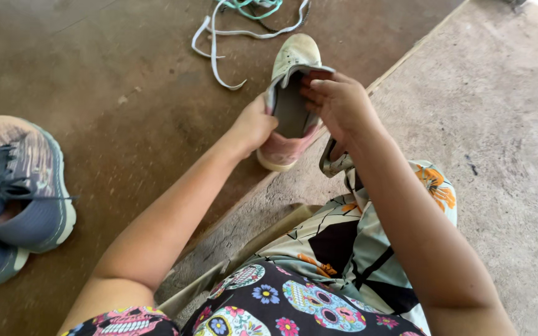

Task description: The person unlaces a pair of gray sneakers, then picks up a white sneaker with pink accents and begins threading a white lace through its eyelets. The person works on one shoe at a time, handling the laces and shoes by hand.

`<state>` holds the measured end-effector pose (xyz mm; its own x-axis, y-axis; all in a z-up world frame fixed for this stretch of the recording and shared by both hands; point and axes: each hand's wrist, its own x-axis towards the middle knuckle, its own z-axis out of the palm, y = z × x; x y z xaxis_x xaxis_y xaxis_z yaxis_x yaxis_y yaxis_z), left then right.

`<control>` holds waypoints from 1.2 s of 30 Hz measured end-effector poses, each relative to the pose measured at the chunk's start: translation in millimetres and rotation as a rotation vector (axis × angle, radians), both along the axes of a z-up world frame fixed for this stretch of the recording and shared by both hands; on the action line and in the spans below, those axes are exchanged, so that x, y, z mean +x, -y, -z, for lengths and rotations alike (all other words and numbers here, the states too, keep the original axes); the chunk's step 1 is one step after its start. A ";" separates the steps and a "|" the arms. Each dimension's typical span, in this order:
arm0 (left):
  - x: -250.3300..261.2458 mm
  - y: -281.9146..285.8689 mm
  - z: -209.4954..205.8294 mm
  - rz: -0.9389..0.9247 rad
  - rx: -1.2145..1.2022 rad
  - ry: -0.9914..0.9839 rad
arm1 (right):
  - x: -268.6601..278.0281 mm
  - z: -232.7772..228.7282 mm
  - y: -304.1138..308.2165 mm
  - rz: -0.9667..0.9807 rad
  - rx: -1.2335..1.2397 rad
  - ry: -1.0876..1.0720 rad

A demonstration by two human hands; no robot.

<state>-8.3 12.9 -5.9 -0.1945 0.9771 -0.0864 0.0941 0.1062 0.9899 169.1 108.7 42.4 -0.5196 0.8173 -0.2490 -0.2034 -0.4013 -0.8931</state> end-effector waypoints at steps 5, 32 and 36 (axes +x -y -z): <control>16.0 -15.1 13.3 -0.029 0.067 0.085 | -21.1 13.4 -5.8 -0.107 0.673 0.696; 38.4 -35.9 -84.9 0.093 -0.038 0.080 | 22.7 -58.0 -89.1 0.095 1.146 0.994; 41.9 -36.2 -96.2 0.096 -0.160 0.024 | 25.5 -63.3 -88.4 0.096 1.130 0.976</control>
